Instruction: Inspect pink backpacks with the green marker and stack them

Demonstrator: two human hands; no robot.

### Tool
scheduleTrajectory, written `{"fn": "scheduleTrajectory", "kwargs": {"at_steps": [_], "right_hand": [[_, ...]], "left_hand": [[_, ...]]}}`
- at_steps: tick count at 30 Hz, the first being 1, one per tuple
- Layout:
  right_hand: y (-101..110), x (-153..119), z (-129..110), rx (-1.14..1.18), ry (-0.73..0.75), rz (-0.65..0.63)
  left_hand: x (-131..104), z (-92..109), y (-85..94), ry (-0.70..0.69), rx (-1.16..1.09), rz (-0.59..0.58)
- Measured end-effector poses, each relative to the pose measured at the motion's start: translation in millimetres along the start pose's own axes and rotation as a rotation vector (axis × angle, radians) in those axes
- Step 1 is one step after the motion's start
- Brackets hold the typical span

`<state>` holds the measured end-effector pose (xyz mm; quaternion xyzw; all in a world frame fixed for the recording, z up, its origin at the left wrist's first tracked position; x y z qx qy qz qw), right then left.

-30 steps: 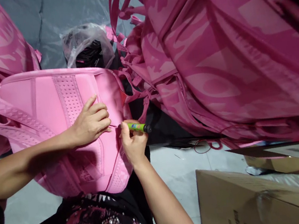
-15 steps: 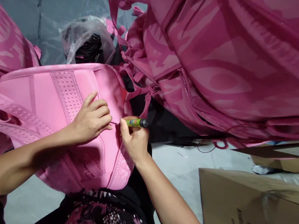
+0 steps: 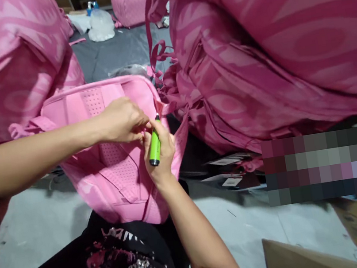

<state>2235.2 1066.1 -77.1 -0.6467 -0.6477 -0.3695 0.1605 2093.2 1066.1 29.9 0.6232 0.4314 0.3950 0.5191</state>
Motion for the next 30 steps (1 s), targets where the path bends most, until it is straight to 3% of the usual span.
{"fn": "scheduleTrajectory", "kwargs": {"at_steps": [3,5,8,10,11,13,15,16,20,22,27,30], "right_hand": [[13.4,18.0,-27.9,-0.014,0.182,0.022],[21.1,19.9,-33.9,0.037,0.304,-0.01],[16.3,9.0,-22.2,0.137,0.461,-0.126],[5.0,-0.9,-8.0,0.187,0.507,-0.219],[-0.6,-4.9,-1.3,0.199,0.506,-0.245],[-8.4,-10.2,7.4,0.177,0.486,-0.262],[-11.0,-13.7,8.4,0.129,0.469,-0.266],[-10.8,-15.9,6.2,0.119,0.462,-0.271],[-2.3,-34.6,-8.5,0.165,0.418,-0.296],[4.5,-46.8,-12.0,0.165,0.428,-0.343],[12.9,-51.7,-1.7,0.112,0.458,-0.489],[6.9,-39.8,8.7,0.128,0.326,-0.435]], "left_hand": [[-33.9,23.8,38.8,0.142,-0.051,0.094],[-53.4,36.4,43.9,0.223,-0.12,0.109],[-76.5,41.4,16.8,0.364,-0.331,-0.003],[-88.2,34.5,-9.2,0.369,-0.49,-0.098],[-92.6,28.7,-19.3,0.348,-0.522,-0.081],[-98.1,14.7,-29.5,0.291,-0.446,0.098],[-97.4,1.0,-30.0,0.251,-0.268,0.278],[-93.8,-5.0,-29.6,0.231,-0.197,0.282],[-63.4,-24.1,-41.8,0.225,-0.131,-0.035],[-48.0,-29.7,-54.8,0.253,-0.106,-0.112],[-41.7,-26.6,-71.5,0.207,-0.04,-0.049],[-51.2,-18.5,-67.2,0.189,0.027,-0.013]]}}
Point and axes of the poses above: each hand's wrist, its own x-axis towards the middle knuckle, its own y-axis out of the back of the hand, z = x × y, the point moved 1 cm from there along x, towards the middle knuckle, and after that the axes turned 4 degrees about z, right-handed, at the moved point
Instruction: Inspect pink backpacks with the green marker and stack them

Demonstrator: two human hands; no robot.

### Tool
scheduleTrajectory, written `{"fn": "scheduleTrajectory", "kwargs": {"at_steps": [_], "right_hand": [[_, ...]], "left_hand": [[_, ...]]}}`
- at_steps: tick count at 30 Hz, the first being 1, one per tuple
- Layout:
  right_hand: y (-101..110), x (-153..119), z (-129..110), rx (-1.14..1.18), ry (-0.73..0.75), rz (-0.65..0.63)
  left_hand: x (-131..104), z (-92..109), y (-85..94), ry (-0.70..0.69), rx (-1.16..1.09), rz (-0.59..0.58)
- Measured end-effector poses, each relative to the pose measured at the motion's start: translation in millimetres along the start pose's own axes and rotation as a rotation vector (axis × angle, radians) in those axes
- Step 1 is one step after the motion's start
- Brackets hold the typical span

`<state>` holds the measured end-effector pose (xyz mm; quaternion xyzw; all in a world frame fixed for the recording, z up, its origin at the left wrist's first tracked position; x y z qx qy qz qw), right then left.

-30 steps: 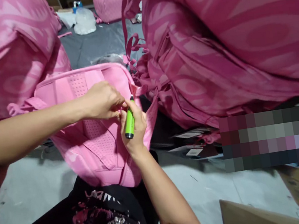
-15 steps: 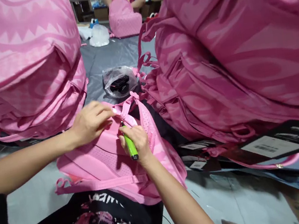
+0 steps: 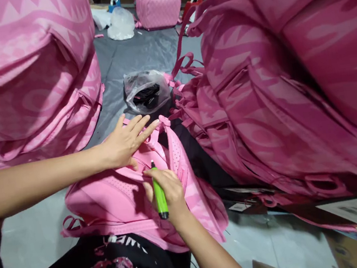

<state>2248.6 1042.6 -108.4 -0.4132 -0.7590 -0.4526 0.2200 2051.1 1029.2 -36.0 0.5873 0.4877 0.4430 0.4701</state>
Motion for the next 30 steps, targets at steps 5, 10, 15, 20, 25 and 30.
{"fn": "scheduleTrajectory", "kwargs": {"at_steps": [5,10,15,20,25,30], "right_hand": [[-0.9,17.2,21.6,-0.315,-0.043,0.081],[-10.2,38.8,32.4,-0.448,-0.283,-0.236],[-39.7,55.8,35.9,-0.737,-0.376,-0.413],[-39.5,53.2,40.0,-0.728,-0.381,-0.425],[-40.1,50.7,44.0,-0.688,-0.413,-0.372],[-33.3,45.9,50.4,-0.595,-0.371,-0.352]], "left_hand": [[-1.0,5.0,-3.3,0.07,0.052,-0.013],[6.4,4.5,-16.4,0.076,0.056,0.034],[10.3,3.2,-24.9,0.088,0.06,0.023],[11.6,0.7,-29.5,0.094,0.061,0.009],[17.6,6.7,-37.2,0.058,0.055,0.026],[21.8,11.3,-38.0,0.09,0.057,0.001]]}}
Point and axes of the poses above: each hand's wrist, its own x-axis towards the middle knuckle, its own y-axis out of the back of the hand, z = x × y, the point moved 1 cm from there along x, towards the middle knuckle, and after that the axes turned 4 degrees about z, right-handed, at the moved point
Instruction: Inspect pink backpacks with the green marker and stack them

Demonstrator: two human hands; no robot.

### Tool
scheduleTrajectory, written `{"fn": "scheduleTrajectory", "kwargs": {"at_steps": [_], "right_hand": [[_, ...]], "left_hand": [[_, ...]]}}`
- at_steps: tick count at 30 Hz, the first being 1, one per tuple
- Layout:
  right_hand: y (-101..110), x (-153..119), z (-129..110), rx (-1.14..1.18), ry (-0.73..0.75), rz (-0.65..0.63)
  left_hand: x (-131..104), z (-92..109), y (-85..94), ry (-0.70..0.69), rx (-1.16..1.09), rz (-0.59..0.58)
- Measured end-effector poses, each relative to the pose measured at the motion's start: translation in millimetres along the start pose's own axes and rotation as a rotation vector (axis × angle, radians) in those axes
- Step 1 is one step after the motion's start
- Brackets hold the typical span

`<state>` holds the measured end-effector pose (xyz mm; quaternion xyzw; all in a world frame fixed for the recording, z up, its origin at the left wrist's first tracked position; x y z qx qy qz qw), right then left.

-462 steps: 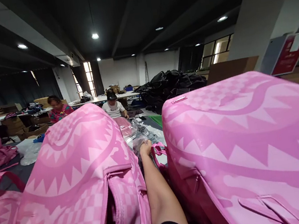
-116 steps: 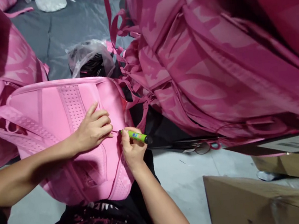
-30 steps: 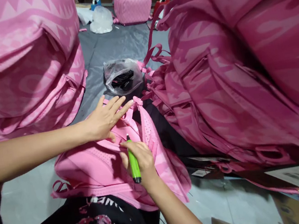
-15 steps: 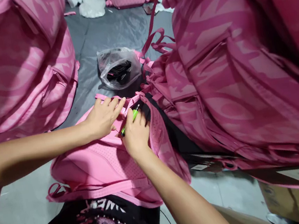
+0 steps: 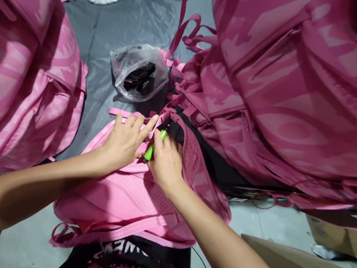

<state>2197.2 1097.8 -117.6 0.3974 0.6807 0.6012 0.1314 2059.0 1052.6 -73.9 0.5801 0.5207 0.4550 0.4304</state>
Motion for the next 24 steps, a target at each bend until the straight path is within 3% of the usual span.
{"fn": "scheduleTrajectory", "kwargs": {"at_steps": [4,8,12,17,19,24], "right_hand": [[26.1,-32.1,10.4,0.185,0.111,0.157],[46.7,-51.7,6.7,0.43,0.08,0.243],[44.4,-31.8,2.8,0.646,0.028,0.098],[43.1,-6.1,11.0,0.633,0.191,-0.223],[43.7,-4.5,11.9,0.616,0.224,-0.236],[39.9,-9.9,4.4,0.6,0.235,-0.133]], "left_hand": [[-1.9,-3.0,3.9,-0.021,0.012,-0.036],[0.8,-3.6,5.7,-0.011,0.021,-0.053],[4.6,-4.1,9.1,0.004,0.01,-0.083],[6.4,-8.0,12.9,-0.034,-0.02,-0.134],[7.4,-8.9,12.8,-0.047,-0.029,-0.141],[10.3,-10.2,12.5,-0.047,-0.038,-0.159]]}}
Point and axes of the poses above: each hand's wrist, its own x-axis towards the middle knuckle, its own y-axis out of the back of the hand, z = x × y, the point moved 1 cm from there along x, towards the middle knuckle, and after that the axes turned 4 degrees about z, right-handed, at the moved point
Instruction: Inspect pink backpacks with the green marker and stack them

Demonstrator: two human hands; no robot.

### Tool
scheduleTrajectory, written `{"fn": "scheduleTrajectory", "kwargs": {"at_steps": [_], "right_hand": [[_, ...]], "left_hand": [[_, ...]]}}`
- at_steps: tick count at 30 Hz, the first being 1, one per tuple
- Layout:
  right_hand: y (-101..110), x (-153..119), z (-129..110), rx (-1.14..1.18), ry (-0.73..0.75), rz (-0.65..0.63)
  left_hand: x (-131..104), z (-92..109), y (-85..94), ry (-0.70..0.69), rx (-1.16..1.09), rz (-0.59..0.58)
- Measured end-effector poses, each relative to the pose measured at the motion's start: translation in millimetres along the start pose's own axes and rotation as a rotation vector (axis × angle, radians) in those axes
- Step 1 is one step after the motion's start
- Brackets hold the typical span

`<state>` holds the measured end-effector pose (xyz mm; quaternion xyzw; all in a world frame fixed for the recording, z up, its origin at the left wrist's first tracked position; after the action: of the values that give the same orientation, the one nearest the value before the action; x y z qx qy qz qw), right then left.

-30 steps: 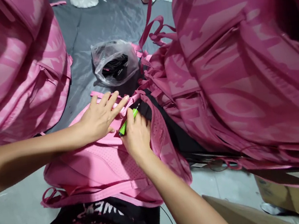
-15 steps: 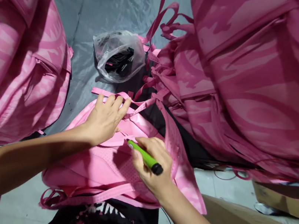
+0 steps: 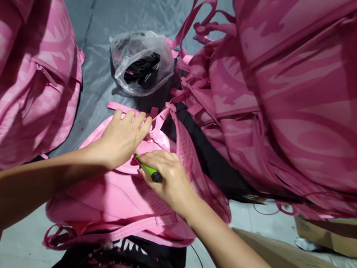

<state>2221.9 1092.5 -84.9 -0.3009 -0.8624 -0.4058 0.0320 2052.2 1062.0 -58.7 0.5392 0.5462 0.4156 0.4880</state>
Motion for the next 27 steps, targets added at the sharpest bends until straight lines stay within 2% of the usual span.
{"fn": "scheduleTrajectory", "kwargs": {"at_steps": [3,11,16,23,27], "right_hand": [[-2.4,-1.6,-3.3,-0.107,0.007,0.003],[-7.5,-5.8,-9.9,-0.133,-0.034,0.071],[-8.9,-6.2,-13.1,-0.175,-0.073,0.07],[-14.6,-3.5,-14.4,-0.153,-0.1,0.112],[-14.3,-7.1,-11.6,-0.036,-0.109,0.127]], "left_hand": [[-0.1,-1.1,1.2,-0.017,-0.006,-0.002],[-3.5,-1.7,3.0,-0.003,-0.016,0.015],[-4.8,-2.9,4.4,-0.022,0.006,0.013],[-4.4,-2.7,1.1,-0.024,0.009,0.033],[-7.3,-11.1,5.9,-0.069,-0.03,0.009]]}}
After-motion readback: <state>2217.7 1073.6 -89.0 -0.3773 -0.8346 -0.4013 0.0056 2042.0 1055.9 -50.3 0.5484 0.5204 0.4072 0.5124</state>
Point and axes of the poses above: each hand's wrist, its own x-axis towards the middle knuckle, its own y-axis out of the back of the hand, z = x × y, the point moved 1 cm from there along x, towards the middle knuckle, and after that the axes turned 4 degrees about z, right-handed, at the moved point
